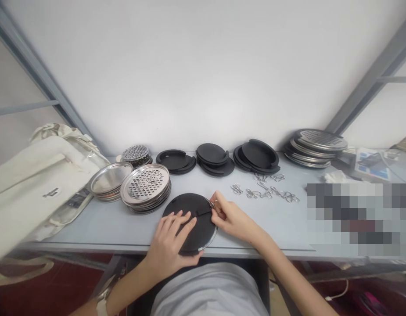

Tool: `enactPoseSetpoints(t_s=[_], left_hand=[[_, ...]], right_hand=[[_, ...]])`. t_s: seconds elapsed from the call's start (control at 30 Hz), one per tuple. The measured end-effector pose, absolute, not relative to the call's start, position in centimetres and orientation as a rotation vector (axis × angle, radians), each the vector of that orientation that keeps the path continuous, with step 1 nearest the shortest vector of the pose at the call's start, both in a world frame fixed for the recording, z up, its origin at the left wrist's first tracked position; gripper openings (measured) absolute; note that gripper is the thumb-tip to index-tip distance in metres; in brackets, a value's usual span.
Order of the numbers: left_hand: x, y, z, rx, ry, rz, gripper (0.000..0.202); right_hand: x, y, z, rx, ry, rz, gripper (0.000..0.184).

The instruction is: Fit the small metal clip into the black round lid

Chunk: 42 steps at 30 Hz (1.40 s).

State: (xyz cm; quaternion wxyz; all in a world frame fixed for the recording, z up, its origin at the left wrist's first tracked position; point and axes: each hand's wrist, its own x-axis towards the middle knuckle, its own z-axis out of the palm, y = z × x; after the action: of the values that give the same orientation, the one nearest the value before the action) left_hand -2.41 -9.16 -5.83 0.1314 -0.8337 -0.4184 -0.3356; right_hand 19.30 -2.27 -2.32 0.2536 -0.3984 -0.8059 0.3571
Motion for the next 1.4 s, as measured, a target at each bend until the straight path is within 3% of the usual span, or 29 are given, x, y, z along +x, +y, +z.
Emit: enactPoseSetpoints(t_s=[1.4], left_hand=[[-2.43,-9.32,-5.75,-2.433,-1.233,-0.958,0.057]], right_hand=[[19.16,-2.4,-2.12,-1.105,-2.172,0.972,0.011]])
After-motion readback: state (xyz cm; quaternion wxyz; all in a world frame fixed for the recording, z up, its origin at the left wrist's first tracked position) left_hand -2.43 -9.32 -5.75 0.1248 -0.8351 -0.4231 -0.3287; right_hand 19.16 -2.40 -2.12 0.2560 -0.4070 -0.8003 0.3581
